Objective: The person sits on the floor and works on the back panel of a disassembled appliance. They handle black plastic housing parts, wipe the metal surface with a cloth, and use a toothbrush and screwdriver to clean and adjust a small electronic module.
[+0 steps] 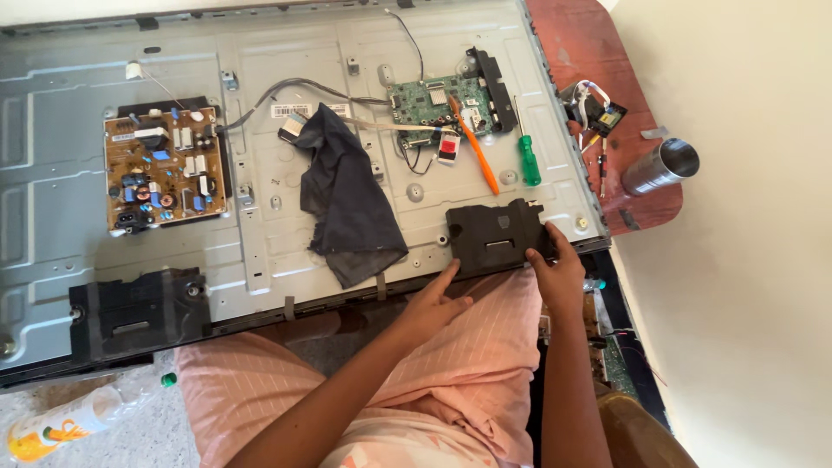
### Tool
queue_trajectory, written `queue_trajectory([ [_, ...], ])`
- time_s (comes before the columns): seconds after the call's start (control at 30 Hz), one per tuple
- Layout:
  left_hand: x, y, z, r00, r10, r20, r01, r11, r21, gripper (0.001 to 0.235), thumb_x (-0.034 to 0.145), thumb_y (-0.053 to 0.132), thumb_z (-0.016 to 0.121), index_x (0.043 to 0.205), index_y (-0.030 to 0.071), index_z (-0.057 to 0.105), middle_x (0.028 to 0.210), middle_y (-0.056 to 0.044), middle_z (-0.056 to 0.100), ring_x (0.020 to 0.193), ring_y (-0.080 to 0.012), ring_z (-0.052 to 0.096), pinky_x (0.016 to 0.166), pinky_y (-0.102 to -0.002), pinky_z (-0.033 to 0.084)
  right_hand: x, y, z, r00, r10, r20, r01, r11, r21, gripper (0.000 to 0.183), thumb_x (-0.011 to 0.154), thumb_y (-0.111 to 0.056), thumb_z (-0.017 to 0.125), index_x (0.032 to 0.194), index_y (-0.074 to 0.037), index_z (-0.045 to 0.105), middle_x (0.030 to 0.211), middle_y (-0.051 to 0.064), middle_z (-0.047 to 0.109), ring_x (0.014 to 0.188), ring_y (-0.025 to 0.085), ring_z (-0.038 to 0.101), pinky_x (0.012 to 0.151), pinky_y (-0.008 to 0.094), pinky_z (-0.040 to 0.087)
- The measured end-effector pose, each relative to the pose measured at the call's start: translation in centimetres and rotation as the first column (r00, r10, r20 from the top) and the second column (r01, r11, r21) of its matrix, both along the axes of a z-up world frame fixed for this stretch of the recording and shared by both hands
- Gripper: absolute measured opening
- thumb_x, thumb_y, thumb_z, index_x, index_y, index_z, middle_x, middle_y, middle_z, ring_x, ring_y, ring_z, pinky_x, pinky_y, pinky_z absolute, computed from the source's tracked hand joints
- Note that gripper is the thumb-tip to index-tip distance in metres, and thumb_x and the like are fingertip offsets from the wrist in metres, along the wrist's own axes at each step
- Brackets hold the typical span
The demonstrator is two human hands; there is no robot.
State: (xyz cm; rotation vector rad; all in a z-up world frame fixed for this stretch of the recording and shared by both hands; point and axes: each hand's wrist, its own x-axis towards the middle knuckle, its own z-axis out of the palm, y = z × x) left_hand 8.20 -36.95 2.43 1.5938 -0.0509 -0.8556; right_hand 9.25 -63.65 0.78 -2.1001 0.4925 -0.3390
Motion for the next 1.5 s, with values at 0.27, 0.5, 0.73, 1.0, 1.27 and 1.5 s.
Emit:
queue_trajectory([
  [0.27, -0.9, 0.3, -0.3, 1.000, -0.002, 0.029, 0.005, 0.995, -0.096, 0.091, 0.088, 0.035, 0.073, 0.164, 0.024, 0.024, 0.109, -0.004, 0.064, 0.085, -0.0123, 0.057, 0.076, -0.028, 0.053, -0.6, 0.2, 0.4, 1.000, 0.009, 0.013, -0.010, 0.999, 0.038, 0.064, 0.084, -0.004, 0.080, 0.144, -0.010, 0.060, 0.127, 0.012, 0.071, 0.106, 0.018, 0.068, 0.089, 0.032, 0.059],
  [0.5, -1.5, 0.2, -1.1, 0.990, -0.020, 0.137, 0.037, 0.992, -0.123, 0.088, 0.092, 0.033, 0.071, 0.163, 0.017, 0.022, 0.166, -0.008, 0.032, 0.104, -0.0123, 0.065, 0.092, -0.027, 0.052, -0.8, 0.4, 0.7, 0.999, 0.039, 0.002, -0.039, 0.998, 0.047, 0.064, 0.084, -0.006, 0.079, 0.145, -0.011, 0.059, 0.129, 0.011, 0.070, 0.108, 0.019, 0.069, 0.088, 0.032, 0.059],
  [0.73, -1.7, -0.5, -2.2, 0.984, -0.032, 0.178, 0.056, 0.990, -0.131, 0.091, 0.094, 0.030, 0.069, 0.164, 0.011, 0.015, 0.174, -0.009, 0.016, 0.104, -0.0125, 0.064, 0.093, -0.029, 0.051, -0.9, 0.9, 0.7, 1.000, -0.010, -0.012, 0.010, 1.000, 0.005, 0.062, 0.086, -0.009, 0.079, 0.145, -0.011, 0.060, 0.129, 0.013, 0.070, 0.107, 0.022, 0.068, 0.086, 0.033, 0.058],
  [1.0, -1.6, 0.0, -1.3, 0.967, -0.033, 0.251, 0.068, 0.989, -0.134, 0.087, 0.097, 0.031, 0.069, 0.163, 0.010, 0.016, 0.172, -0.010, 0.018, 0.110, -0.0169, 0.065, 0.100, -0.032, 0.050, -0.8, -0.2, 0.4, 0.997, 0.008, 0.081, -0.011, 0.999, 0.038, 0.060, 0.090, -0.012, 0.077, 0.147, -0.009, 0.057, 0.134, 0.014, 0.068, 0.118, 0.022, 0.066, 0.099, 0.035, 0.051],
  [1.27, 0.1, 10.4, 0.4, 0.621, 0.059, 0.781, -0.293, 0.942, 0.162, 0.059, 0.100, 0.028, 0.067, 0.153, 0.009, 0.050, 0.164, -0.014, 0.043, 0.144, -0.0335, 0.048, 0.115, -0.046, 0.041, -1.4, 5.4, 4.3, 0.967, 0.116, 0.229, -0.013, 0.913, -0.409, 0.053, 0.093, -0.018, 0.078, 0.143, -0.013, 0.063, 0.137, 0.011, 0.068, 0.128, 0.030, 0.060, 0.113, 0.042, 0.047],
  [1.5, -0.6, 17.6, 2.1, 0.761, 0.312, 0.569, -0.487, 0.854, 0.182, 0.050, 0.096, 0.028, 0.063, 0.143, 0.014, 0.057, 0.160, -0.007, 0.045, 0.127, -0.0256, 0.060, 0.100, -0.040, 0.050, 0.6, 8.8, 7.7, 0.891, 0.362, -0.273, -0.453, 0.666, -0.593, 0.119, 0.047, -0.040, 0.101, 0.152, -0.029, 0.048, 0.160, 0.011, 0.030, 0.150, 0.040, 0.020, 0.116, 0.062, 0.017],
])
